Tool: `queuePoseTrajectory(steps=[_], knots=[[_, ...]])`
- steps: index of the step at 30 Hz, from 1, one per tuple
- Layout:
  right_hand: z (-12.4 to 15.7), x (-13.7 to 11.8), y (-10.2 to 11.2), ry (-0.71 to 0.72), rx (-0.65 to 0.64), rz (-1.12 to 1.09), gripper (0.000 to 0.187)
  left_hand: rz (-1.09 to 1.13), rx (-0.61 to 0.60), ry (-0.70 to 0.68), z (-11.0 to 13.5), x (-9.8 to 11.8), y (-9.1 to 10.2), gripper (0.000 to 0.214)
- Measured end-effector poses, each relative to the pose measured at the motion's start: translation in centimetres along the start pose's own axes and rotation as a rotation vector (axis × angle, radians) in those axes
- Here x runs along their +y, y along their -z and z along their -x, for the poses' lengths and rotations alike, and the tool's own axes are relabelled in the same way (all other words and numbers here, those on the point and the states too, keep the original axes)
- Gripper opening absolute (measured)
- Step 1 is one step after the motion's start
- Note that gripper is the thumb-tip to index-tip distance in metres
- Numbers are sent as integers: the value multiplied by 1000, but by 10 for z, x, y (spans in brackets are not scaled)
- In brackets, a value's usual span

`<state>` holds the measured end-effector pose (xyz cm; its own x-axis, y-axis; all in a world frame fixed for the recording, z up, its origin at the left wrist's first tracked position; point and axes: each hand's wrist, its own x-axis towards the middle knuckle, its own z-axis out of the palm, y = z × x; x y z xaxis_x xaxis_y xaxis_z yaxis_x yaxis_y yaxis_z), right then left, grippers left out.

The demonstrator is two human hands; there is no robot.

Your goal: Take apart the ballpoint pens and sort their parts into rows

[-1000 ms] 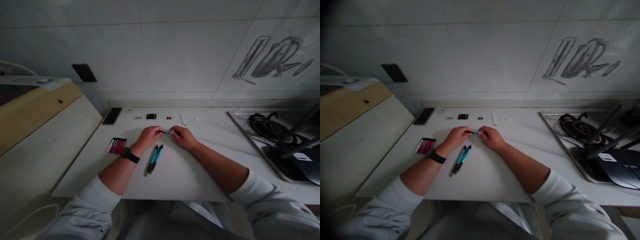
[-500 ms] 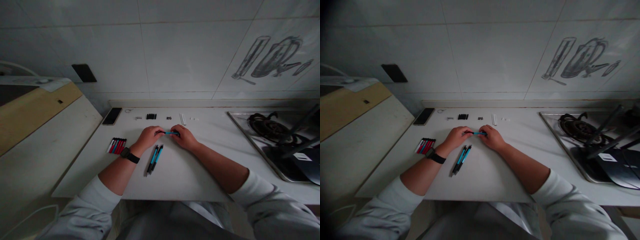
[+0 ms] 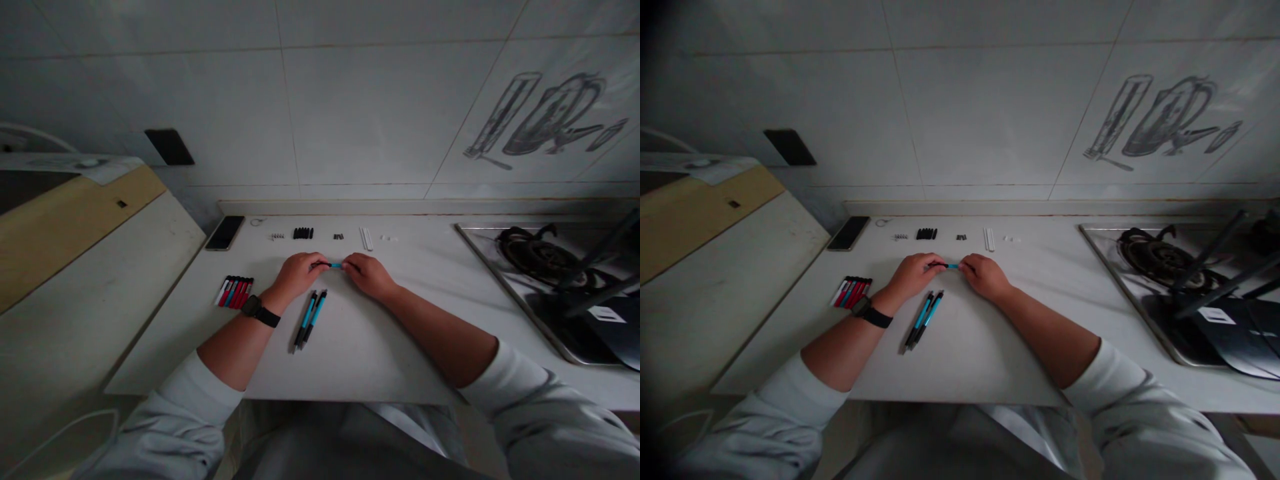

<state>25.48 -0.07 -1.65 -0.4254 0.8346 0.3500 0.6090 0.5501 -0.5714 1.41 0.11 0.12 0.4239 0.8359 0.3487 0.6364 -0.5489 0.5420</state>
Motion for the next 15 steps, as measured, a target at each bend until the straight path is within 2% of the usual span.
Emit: queuePoseTrajectory(steps=[2, 6, 9, 12, 15], knots=[[0, 0, 0, -3, 16, 12, 13, -3, 0, -2, 0, -1, 0, 14], [0, 1, 0, -10, 0, 6, 16, -3, 5, -9, -1, -2, -1, 14], [-1, 2, 0, 11, -32, 21, 26, -11, 2, -11, -1, -2, -2, 13], [0, 3, 0, 6, -2, 25, 15, -7, -11, 3, -1, -2, -1, 14], [0, 2, 0, -18, -9, 7, 19, 9, -14, 17, -1, -1, -1, 14]])
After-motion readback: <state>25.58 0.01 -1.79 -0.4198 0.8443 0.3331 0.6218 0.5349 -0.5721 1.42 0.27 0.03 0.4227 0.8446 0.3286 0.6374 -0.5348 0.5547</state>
